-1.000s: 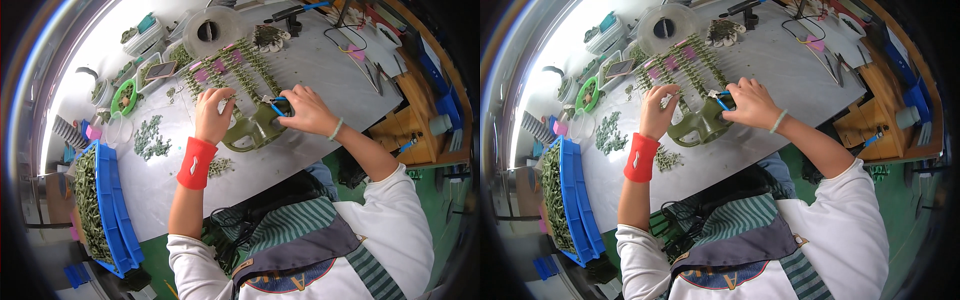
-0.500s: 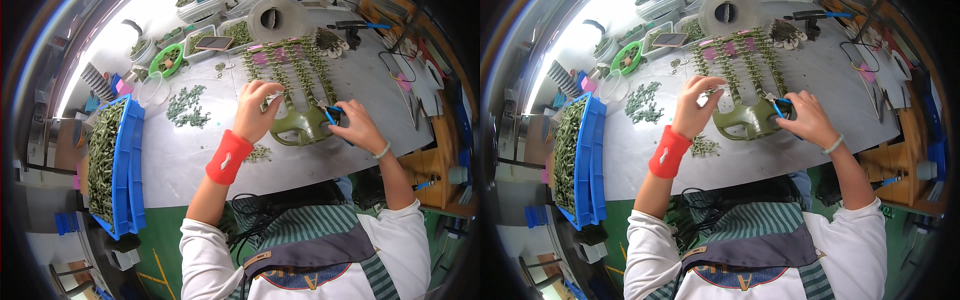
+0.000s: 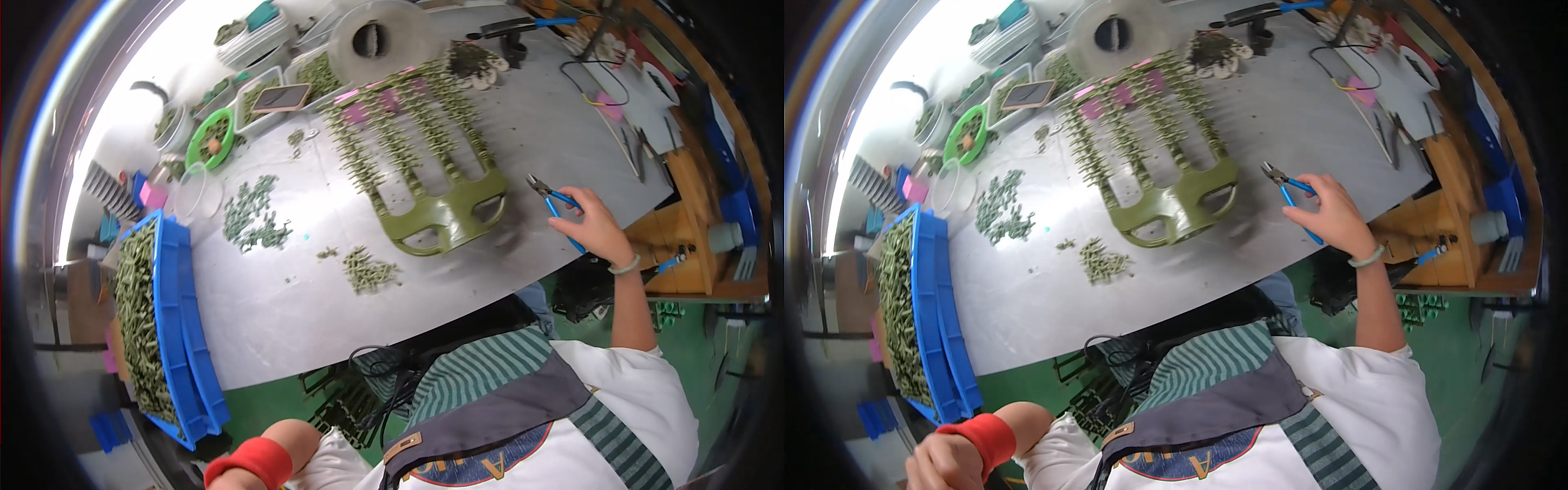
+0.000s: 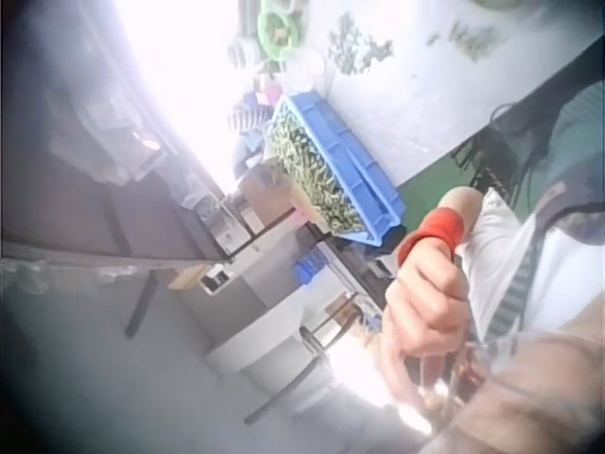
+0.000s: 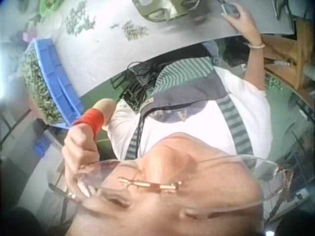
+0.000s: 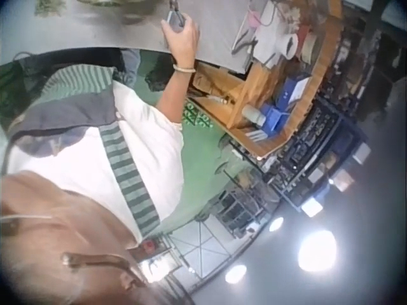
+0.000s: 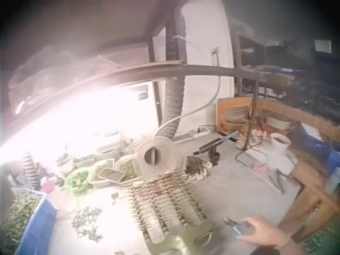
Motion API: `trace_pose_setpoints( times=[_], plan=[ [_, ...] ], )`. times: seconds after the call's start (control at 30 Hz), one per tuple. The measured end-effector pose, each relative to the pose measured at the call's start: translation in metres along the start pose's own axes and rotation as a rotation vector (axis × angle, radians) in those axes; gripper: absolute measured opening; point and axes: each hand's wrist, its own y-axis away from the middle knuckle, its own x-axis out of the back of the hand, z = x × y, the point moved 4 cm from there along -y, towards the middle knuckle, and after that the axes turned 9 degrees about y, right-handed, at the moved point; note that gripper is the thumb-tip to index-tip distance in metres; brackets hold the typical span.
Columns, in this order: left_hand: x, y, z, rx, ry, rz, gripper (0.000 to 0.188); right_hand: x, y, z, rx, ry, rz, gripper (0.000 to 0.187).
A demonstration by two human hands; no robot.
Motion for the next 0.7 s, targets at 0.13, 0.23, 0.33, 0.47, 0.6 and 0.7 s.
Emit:
trace_pose_setpoints(
  times=[0.13,0.23,0.33,0.47,0.6,0.7],
  plan=[
    [-0.003,-0.002,-0.008,0.022,0.090,-0.070,0.042,-0.009,-0.007,0.023,0.047,0.384,0.193,0.056],
    [0.004,0.008,0.027,0.177,0.154,-0.047,0.044,-0.011,-0.013,0.032,-0.044,0.322,0.144,0.057],
    [-0.001,0.002,0.015,0.267,0.140,-0.032,0.045,-0.014,-0.017,0.032,-0.034,0.308,0.140,0.057],
    [-0.008,-0.009,-0.006,0.200,0.163,-0.138,0.045,-0.014,-0.022,0.032,-0.015,0.300,0.133,0.059],
    [-0.011,-0.006,-0.008,0.142,0.169,-0.152,0.046,-0.013,-0.024,0.029,0.008,0.380,0.179,0.058],
    [-0.007,0.008,0.026,0.287,0.171,-0.072,0.046,-0.011,-0.026,-0.005,0.207,0.325,0.348,0.056]
  ],
)
